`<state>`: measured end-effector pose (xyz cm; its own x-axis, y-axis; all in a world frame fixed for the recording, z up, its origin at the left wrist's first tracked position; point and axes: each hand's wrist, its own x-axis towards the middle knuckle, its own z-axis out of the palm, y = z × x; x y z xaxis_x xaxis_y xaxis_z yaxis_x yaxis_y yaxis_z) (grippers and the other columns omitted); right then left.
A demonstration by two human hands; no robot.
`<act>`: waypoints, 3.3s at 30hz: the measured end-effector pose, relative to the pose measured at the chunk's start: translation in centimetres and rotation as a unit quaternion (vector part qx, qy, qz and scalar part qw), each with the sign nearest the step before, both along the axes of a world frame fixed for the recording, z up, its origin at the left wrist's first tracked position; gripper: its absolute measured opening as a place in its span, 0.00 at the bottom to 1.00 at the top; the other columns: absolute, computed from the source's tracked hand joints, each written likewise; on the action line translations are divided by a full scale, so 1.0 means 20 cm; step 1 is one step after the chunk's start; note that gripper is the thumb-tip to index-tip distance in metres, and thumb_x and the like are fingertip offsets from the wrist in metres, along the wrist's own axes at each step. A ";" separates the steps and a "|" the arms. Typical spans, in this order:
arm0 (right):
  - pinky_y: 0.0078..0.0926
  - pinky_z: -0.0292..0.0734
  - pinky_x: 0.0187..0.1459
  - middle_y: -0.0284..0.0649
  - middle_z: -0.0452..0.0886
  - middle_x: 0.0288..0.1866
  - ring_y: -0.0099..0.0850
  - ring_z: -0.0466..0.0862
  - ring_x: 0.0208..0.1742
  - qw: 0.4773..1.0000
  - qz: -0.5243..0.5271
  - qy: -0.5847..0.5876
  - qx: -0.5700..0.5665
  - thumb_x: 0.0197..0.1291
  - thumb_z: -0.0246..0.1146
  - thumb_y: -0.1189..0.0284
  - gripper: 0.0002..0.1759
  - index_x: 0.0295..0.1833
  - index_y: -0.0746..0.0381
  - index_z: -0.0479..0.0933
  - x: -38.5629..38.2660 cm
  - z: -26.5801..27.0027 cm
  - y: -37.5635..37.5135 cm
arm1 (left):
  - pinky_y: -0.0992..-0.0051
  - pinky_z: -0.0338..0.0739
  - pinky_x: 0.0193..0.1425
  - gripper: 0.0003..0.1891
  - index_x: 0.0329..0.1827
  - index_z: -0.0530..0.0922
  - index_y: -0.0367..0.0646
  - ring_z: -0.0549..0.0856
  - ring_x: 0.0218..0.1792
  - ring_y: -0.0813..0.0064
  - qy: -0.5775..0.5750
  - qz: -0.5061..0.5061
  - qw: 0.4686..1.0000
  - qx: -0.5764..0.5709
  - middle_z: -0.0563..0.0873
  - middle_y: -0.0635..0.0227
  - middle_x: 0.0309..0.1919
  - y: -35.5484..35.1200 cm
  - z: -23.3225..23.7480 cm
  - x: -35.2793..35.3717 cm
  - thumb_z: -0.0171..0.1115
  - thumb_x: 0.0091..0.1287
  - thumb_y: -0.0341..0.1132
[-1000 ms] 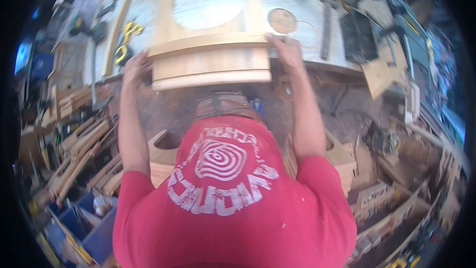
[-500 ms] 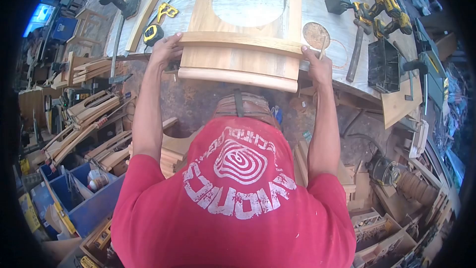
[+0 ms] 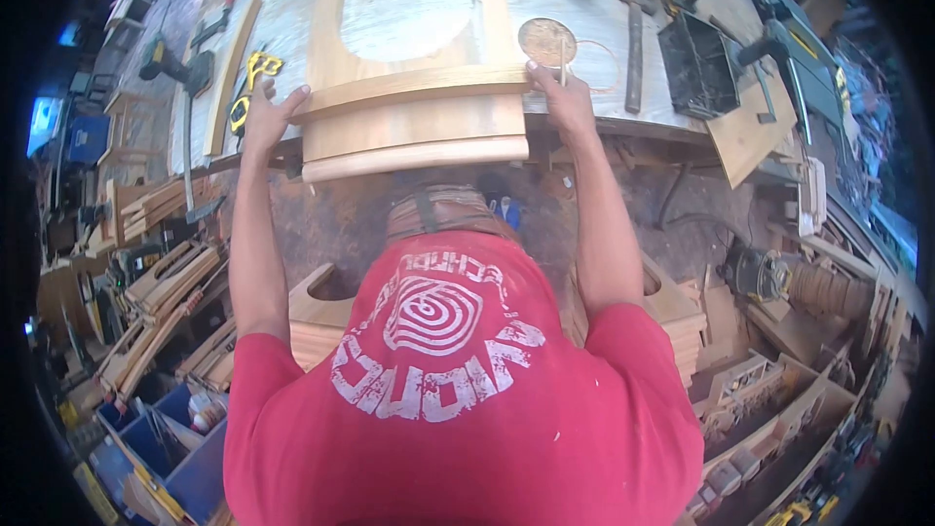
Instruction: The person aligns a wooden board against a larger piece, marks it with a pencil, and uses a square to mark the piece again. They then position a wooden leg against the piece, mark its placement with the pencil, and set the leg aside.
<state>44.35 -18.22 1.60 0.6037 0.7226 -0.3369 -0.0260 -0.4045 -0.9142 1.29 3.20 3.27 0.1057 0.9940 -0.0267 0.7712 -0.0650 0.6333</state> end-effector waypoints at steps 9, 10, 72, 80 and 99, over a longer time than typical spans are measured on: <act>0.25 0.69 0.27 0.46 0.88 0.43 0.23 0.74 0.26 0.982 -0.151 -0.014 0.111 0.69 0.67 0.55 0.25 0.48 0.72 0.85 0.03 0.06 -0.18 | 0.53 0.71 0.77 0.54 0.73 0.75 0.30 0.79 0.69 0.43 0.234 -0.246 0.936 0.087 0.81 0.40 0.67 -0.07 0.26 0.62 0.80 0.52 0.66; 0.25 0.69 0.27 0.44 0.87 0.41 0.23 0.74 0.26 0.979 -0.148 -0.011 0.140 0.70 0.64 0.58 0.23 0.47 0.72 0.85 0.03 0.06 -0.21 | 0.54 0.71 0.76 0.54 0.72 0.75 0.31 0.79 0.69 0.43 0.248 -0.249 0.933 0.073 0.81 0.41 0.67 -0.07 0.28 0.64 0.80 0.53 0.65; 0.32 0.79 0.45 0.46 0.84 0.41 0.36 0.84 0.41 0.899 -0.029 -0.317 0.300 0.68 0.64 0.80 0.05 0.47 0.68 0.82 -0.41 0.24 -0.42 | 0.58 0.84 0.51 0.36 0.43 0.88 0.36 0.91 0.43 0.52 0.197 -0.367 0.905 -0.086 0.91 0.48 0.37 0.05 0.14 0.61 0.67 0.68 0.68; 0.38 0.80 0.52 0.50 0.87 0.44 0.42 0.87 0.46 0.903 -0.087 -0.349 0.234 0.73 0.60 0.77 0.10 0.52 0.69 0.84 -0.25 0.08 -0.33 | 0.59 0.84 0.52 0.34 0.49 0.91 0.37 0.91 0.44 0.54 0.188 -0.373 0.900 -0.125 0.92 0.48 0.39 0.04 0.18 0.63 0.66 0.70 0.65; 0.31 0.83 0.51 0.48 0.88 0.51 0.32 0.87 0.53 0.974 -0.115 -0.133 0.145 0.80 0.57 0.63 0.22 0.65 0.67 0.81 -0.21 -0.03 -0.02 | 0.58 0.84 0.52 0.35 0.53 0.91 0.43 0.91 0.43 0.56 0.228 -0.406 0.875 -0.137 0.93 0.53 0.40 0.10 0.18 0.66 0.61 0.71 0.69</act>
<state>40.16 -18.66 1.04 0.7992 0.5988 0.0518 0.1679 -0.1397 -0.9759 14.41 5.15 6.79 0.6892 0.5464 -0.4759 0.7184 -0.6011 0.3502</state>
